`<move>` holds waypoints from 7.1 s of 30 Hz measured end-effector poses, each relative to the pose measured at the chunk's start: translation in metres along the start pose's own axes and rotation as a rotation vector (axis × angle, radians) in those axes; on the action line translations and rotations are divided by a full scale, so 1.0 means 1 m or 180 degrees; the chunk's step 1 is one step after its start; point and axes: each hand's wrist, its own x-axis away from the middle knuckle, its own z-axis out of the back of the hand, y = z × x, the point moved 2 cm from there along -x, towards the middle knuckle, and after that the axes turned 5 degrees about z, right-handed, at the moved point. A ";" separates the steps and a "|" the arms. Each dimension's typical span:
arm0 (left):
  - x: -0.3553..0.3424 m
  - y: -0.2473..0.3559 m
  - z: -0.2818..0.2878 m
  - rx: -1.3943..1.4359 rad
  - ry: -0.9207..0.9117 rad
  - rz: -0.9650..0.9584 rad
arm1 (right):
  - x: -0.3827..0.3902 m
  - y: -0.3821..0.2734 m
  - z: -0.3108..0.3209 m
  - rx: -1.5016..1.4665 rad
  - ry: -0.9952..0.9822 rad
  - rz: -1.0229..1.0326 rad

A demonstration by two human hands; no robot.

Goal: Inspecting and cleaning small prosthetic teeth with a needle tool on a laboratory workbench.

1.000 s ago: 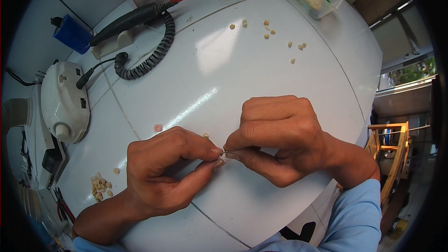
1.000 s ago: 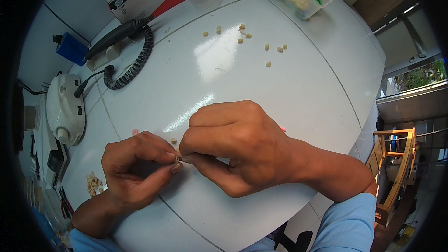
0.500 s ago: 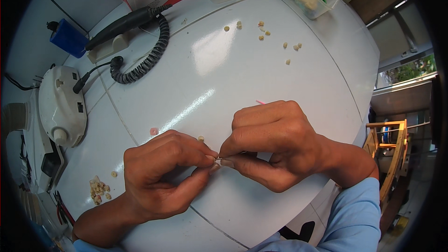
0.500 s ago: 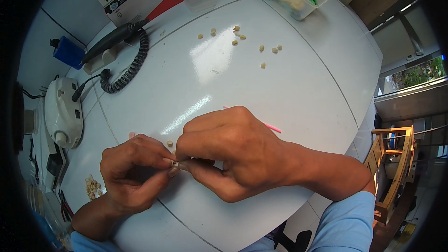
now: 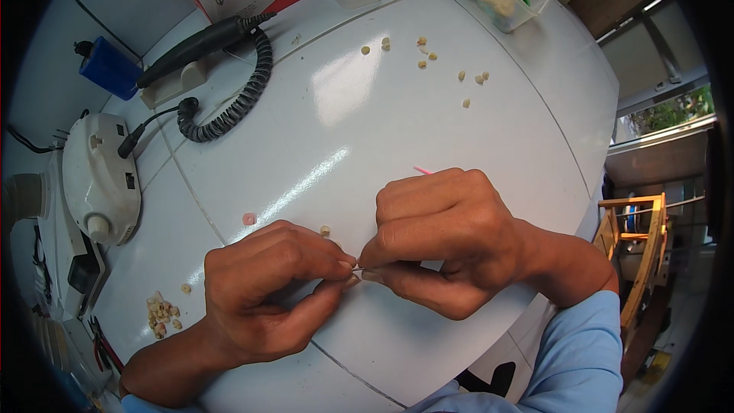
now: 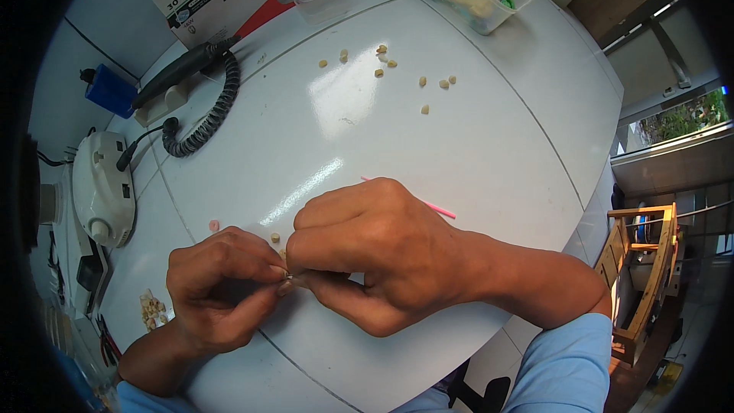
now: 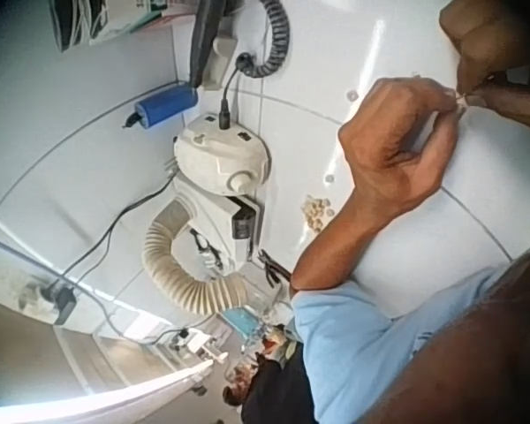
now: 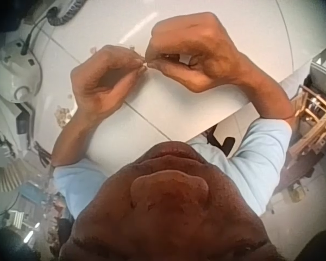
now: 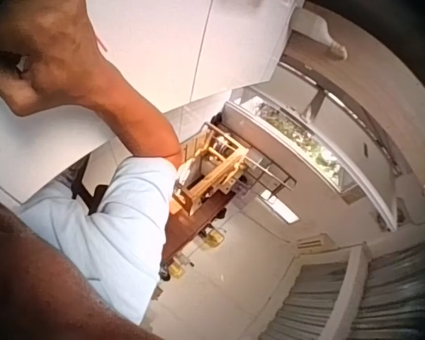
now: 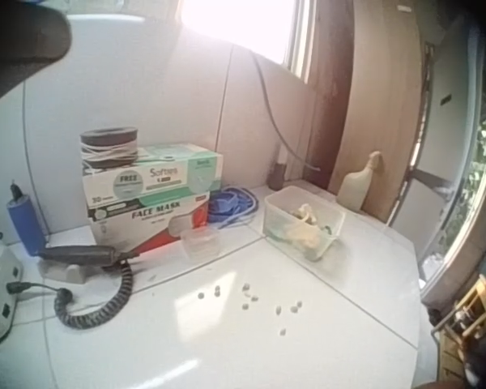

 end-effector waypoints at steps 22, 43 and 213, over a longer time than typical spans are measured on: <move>0.001 -0.002 0.000 0.0127 0.0084 0.0102 | 0.000 -0.004 0.000 0.0041 -0.0159 -0.0022; 0.002 -0.008 0.000 0.0228 0.0204 -0.0032 | -0.004 -0.003 0.004 -0.0534 -0.0229 -0.0720; 0.003 0.002 0.000 -0.0211 0.0242 -0.0140 | -0.005 -0.007 0.010 -0.0662 -0.0568 -0.1088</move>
